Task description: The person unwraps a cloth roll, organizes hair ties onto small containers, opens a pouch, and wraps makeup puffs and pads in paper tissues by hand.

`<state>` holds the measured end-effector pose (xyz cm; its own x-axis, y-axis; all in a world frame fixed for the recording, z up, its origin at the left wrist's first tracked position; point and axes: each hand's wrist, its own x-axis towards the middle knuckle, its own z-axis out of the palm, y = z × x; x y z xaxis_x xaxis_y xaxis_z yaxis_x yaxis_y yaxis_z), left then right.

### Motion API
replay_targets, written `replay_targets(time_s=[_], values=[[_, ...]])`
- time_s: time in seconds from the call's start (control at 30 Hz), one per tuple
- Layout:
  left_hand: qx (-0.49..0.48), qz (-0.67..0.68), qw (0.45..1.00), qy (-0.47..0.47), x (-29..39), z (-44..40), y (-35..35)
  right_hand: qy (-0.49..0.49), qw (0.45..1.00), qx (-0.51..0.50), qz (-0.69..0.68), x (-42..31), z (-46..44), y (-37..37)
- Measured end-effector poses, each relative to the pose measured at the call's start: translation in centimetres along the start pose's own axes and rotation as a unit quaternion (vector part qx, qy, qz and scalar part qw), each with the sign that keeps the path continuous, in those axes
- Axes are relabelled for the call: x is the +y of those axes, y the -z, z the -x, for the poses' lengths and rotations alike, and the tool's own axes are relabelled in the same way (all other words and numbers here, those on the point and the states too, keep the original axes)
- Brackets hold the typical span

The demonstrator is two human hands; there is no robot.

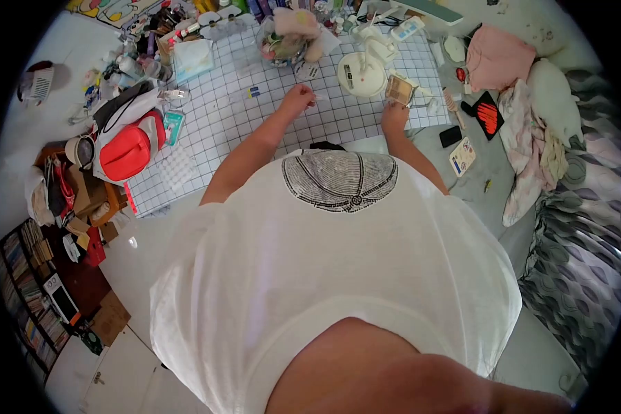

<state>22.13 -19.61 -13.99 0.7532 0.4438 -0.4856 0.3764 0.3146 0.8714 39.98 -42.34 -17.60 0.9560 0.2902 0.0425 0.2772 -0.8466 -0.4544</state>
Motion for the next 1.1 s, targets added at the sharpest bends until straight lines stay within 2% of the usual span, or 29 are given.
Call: replay_targets(time_s=[0.13, 0.23, 0.43, 0.53, 0.73, 0.83, 1.0, 1.1], values=[[-0.019, 0.008, 1.000, 0.022, -0.1, -0.8, -1.4, 0.156, 0.988, 0.006, -0.008, 0.4, 0.4, -1.1], [-0.015, 0.020, 0.999, 0.030, -0.3, -0.8, -2.2, 0.208, 0.978, -0.001, -0.011, 0.2, 0.6, -1.2], [0.012, 0.023, 0.999, 0.041, -0.9, -0.6, -2.6, 0.208, 0.955, -0.181, -0.112, -1.4, 0.7, -0.4], [0.023, 0.026, 0.999, 0.039, -0.9, -0.3, -2.3, 0.346, 0.909, -0.221, -0.065, -2.8, 0.9, -1.3], [0.059, 0.060, 0.995, 0.056, -2.9, -0.2, -1.5, 0.415, 0.845, -0.312, -0.128, -9.6, 1.2, 0.6], [0.064, 0.133, 0.988, 0.052, -2.7, 0.3, -1.1, 0.506, 0.795, -0.295, -0.159, -12.0, 1.0, 0.4], [0.033, 0.240, 0.970, 0.037, -0.1, 1.6, -0.6, 0.500, 0.763, -0.377, -0.162, -14.8, 0.8, 2.8], [0.007, 0.231, 0.973, 0.024, 1.0, 2.2, -0.9, 0.457, 0.768, -0.416, -0.167, -15.5, 0.2, 2.5]])
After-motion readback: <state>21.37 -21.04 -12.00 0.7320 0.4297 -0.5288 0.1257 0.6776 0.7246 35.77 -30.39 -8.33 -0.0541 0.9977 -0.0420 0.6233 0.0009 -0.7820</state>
